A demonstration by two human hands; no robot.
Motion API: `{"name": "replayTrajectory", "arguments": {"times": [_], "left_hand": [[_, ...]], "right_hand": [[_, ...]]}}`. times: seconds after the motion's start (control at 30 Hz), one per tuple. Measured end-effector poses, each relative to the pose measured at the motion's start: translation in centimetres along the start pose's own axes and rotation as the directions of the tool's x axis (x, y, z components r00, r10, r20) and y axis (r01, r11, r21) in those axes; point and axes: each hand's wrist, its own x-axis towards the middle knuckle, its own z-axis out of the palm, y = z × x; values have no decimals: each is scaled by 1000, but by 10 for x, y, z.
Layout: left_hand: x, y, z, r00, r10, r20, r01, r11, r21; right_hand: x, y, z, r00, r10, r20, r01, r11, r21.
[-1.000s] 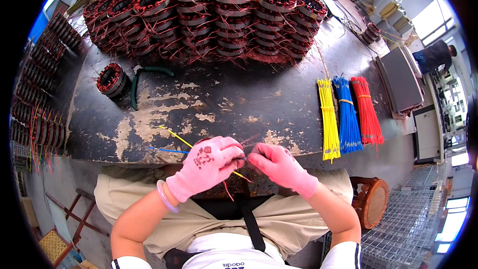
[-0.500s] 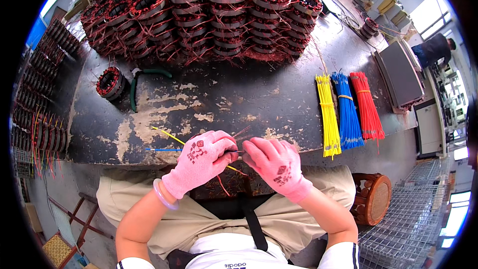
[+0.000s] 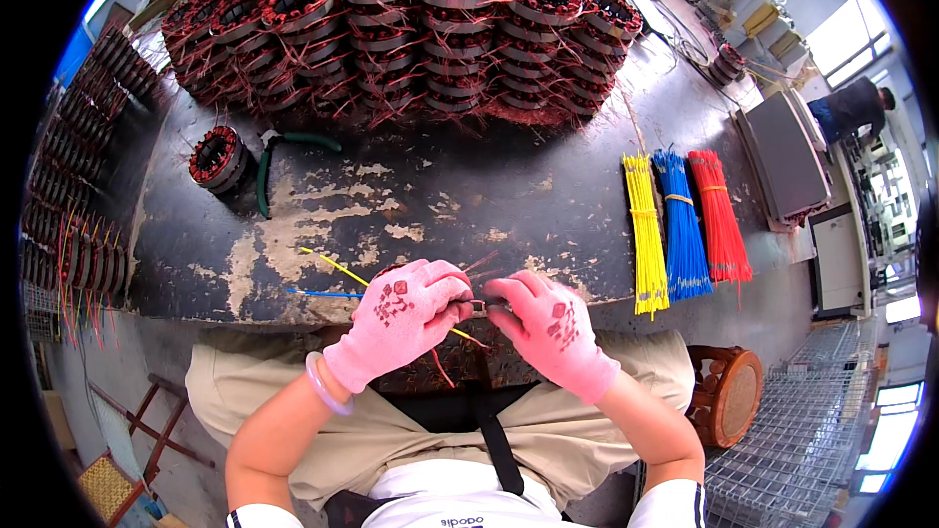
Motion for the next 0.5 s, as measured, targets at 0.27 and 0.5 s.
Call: {"name": "replayTrajectory", "arguments": {"times": [0.27,0.5], "left_hand": [[2,0,-2,1000,9,16,-9,1000,24],[-1,-1,0,1000,-14,4,14,1000,-7]], "right_hand": [[8,7,17,773,330,543,-632,321,705],[2,-5,0,989,143,-43,-130,969,211]]}}
